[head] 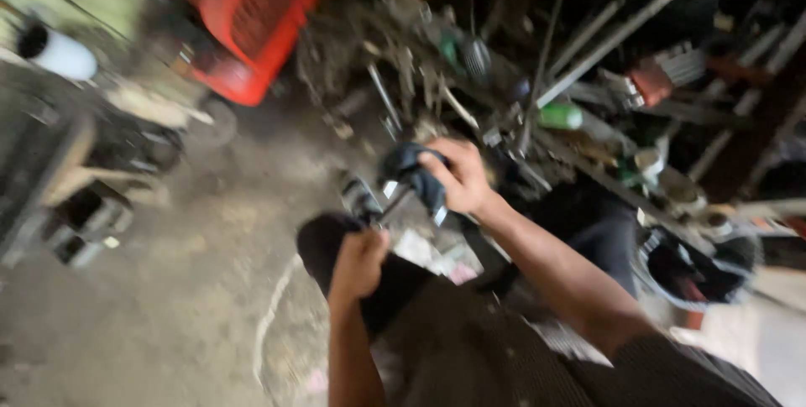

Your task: Cleaning and inspecting a metal engine component using a rag and a tool.

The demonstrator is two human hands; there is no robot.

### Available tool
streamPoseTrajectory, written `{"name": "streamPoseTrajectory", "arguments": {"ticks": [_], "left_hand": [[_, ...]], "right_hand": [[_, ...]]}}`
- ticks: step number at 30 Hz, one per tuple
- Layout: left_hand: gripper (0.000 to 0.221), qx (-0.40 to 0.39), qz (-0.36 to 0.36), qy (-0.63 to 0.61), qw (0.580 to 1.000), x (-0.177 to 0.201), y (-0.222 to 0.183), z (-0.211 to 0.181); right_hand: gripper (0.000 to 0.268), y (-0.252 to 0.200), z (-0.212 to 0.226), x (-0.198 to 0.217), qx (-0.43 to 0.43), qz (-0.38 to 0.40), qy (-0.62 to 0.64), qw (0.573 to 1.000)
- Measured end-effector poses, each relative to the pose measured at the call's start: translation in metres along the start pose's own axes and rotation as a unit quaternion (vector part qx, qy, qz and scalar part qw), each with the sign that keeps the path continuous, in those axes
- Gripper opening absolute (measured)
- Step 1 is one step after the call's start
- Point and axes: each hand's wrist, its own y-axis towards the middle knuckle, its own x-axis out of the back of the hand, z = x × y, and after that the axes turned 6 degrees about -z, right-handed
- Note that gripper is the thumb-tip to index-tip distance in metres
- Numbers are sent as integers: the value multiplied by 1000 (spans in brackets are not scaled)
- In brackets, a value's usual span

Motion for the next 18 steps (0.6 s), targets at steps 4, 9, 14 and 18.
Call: {"name": "streamPoseTrajectory", "arguments": {"ticks": [4,9,14,18], "left_hand": [[39,-36,32,-102,994,-16,23,-3],[29,-234,0,-167,958,-45,57,-40],[25,24,53,-247,967,-95,71,129],[21,61,68,-384,919,-123,63,209]], "right_hand": [[20,4,39,11,-12,12,-7,1000],[16,16,92,23,149,112,-38,982],[24,0,15,33,107,54,-96,988],[41,-17,9,18,93,106,-145,979]]}}
